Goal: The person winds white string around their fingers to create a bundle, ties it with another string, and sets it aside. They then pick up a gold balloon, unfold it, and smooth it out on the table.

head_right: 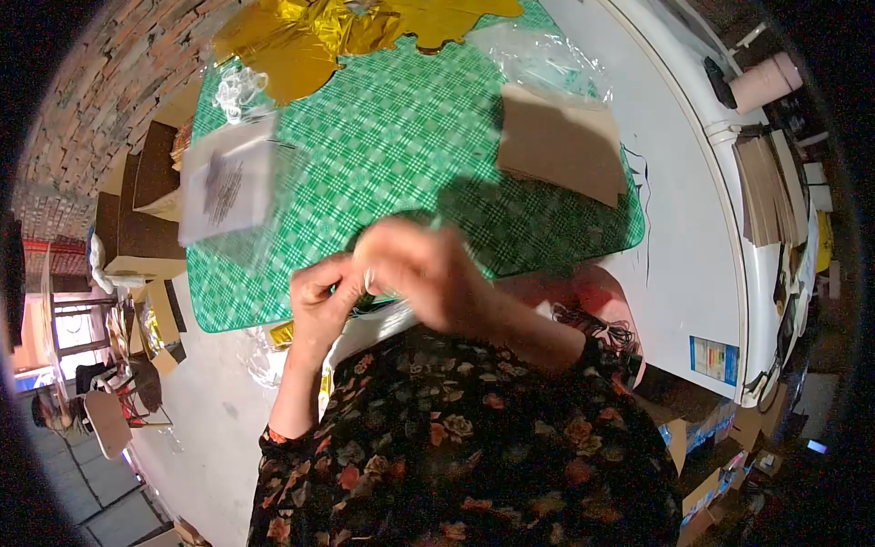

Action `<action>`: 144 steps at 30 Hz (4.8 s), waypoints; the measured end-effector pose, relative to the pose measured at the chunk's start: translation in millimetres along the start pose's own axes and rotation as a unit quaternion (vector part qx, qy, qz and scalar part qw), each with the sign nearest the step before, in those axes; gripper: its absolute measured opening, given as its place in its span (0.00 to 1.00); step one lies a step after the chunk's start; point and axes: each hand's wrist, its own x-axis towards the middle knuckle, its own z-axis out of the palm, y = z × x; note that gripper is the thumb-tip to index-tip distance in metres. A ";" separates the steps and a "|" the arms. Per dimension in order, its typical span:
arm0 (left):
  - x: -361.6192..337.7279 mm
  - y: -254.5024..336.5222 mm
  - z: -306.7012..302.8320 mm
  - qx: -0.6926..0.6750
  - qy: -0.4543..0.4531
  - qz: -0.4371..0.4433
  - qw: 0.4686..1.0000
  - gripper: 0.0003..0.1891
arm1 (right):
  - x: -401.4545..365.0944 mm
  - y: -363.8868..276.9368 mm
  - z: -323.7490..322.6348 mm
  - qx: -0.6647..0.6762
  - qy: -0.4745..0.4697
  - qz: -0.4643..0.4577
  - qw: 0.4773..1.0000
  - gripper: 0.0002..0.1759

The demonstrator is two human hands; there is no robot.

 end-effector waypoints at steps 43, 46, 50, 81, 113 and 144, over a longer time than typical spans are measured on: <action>-15.4 12.9 17.7 -0.264 0.062 -0.193 0.943 0.09 | -33.6 57.6 32.8 0.354 0.026 0.165 0.920 0.04; -8.8 12.2 12.5 -0.001 0.112 -0.033 0.993 0.07 | -33.9 48.3 29.2 0.343 0.016 0.184 0.921 0.05; -1.7 14.7 8.3 0.372 0.126 0.139 0.909 0.07 | -31.9 46.6 29.7 0.402 0.070 0.192 0.893 0.08; 82.1 -52.3 -157.0 0.018 0.233 -0.061 0.970 0.20 | -56.6 -92.0 4.2 0.313 -0.031 -0.440 0.841 0.17; -231.6 -176.1 -87.9 0.043 0.132 -0.560 0.817 0.37 | -86.9 322.2 51.5 -0.162 -0.286 0.087 0.940 0.29; -133.9 -70.4 -24.5 0.162 0.030 -0.226 0.960 0.08 | -64.6 157.8 75.9 -0.065 -0.162 0.053 0.983 0.06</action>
